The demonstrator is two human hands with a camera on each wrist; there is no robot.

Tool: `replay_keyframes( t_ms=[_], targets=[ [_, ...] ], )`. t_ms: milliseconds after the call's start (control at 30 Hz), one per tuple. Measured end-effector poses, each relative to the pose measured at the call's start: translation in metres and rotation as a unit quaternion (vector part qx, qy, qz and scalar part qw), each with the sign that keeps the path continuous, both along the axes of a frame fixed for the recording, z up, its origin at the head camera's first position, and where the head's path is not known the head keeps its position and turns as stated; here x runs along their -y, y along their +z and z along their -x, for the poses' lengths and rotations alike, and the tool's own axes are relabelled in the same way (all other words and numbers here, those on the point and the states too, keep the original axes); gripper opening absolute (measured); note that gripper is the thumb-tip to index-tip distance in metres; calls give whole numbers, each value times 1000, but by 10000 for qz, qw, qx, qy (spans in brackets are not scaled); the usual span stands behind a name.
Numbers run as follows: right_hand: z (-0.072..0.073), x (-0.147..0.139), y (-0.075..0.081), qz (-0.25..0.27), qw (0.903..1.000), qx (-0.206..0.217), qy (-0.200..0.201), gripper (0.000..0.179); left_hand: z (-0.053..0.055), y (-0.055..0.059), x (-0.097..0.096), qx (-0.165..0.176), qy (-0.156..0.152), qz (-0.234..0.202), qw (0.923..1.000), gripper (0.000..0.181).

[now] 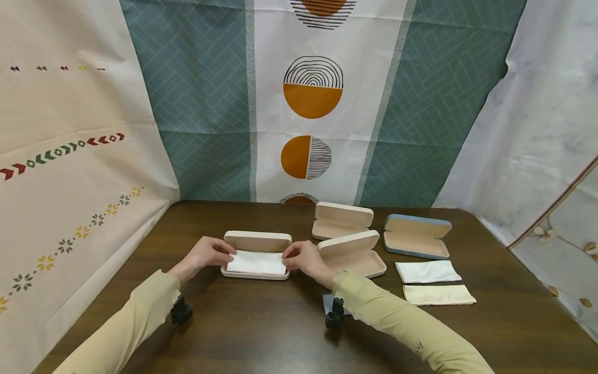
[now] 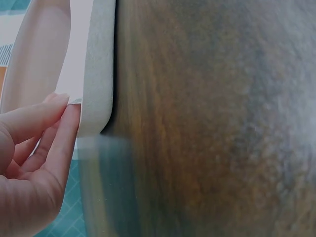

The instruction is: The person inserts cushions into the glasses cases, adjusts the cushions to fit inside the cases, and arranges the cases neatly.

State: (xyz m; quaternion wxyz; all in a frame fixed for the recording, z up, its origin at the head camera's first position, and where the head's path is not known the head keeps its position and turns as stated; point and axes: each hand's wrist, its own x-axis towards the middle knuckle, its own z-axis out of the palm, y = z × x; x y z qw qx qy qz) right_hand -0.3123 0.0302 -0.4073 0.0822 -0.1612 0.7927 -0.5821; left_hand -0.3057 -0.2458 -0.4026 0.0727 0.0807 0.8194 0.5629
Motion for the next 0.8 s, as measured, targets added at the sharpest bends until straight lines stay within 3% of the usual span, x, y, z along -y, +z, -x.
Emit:
replay_keyframes(
  t_ms=[233,467,600,700,800],
  targets=[
    [-1,2,2,-368,9992,-154,-29,7,1,3,2,-123,-24,310,9994,20],
    [-7,-7,15,-1029,9898,-954,231,6,-1,13,12,-211,120,291,9993,23],
    [-8,-14,28,-789,9899,-1144,267,6,-1,21,20,-315,204,148,9992,27],
    [-9,-16,35,-552,9907,-1242,91,8,-1,26,26,-394,288,-37,9988,33],
    [-10,-15,38,-518,9855,-1609,-169,11,1,26,30,-512,379,-225,9977,38]
  ],
)
